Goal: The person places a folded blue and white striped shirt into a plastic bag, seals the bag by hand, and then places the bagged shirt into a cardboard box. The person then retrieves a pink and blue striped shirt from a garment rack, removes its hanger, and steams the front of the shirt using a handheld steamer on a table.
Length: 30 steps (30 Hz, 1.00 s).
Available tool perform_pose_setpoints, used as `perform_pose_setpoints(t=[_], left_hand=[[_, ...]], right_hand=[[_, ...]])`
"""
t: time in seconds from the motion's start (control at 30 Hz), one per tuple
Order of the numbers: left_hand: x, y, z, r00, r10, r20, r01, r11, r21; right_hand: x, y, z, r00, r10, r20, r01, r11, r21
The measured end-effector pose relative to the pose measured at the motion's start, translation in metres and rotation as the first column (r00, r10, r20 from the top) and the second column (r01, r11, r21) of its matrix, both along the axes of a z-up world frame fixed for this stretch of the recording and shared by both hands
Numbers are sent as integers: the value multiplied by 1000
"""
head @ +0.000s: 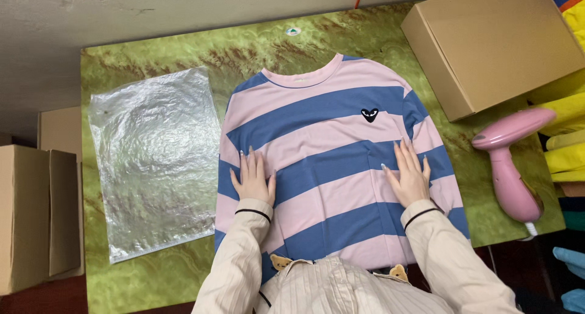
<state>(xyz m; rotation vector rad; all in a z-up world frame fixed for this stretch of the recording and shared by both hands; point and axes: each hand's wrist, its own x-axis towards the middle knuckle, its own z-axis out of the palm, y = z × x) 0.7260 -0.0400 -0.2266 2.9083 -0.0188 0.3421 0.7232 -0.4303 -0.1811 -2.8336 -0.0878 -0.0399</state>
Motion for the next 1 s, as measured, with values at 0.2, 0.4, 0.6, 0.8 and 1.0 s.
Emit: perform_pose_setpoints(t=[0.2,0.4,0.6,0.8,1.0], left_hand=[[-78,-15,-26,994,-17,-106,19,1000,21],[-77,-9,-43,992,109,-58,-109,994,1],[-130,-30,-41,915,387,110,-385,922,-40],[-201,-32,-42,778,612,143,-618,786,-9],[-218,-34,-27,725,665,-179,-658,745,105]], right_hand=[[-52,-17,-40,998,57,-4,-57,992,-112],[-24,-50,-56,992,122,-20,-123,990,-67],[-66,-63,-20,993,-76,95,70,996,64],[-112,-106,-76,956,-283,77,271,953,138],[-143,-97,-62,941,-277,-193,294,954,62]])
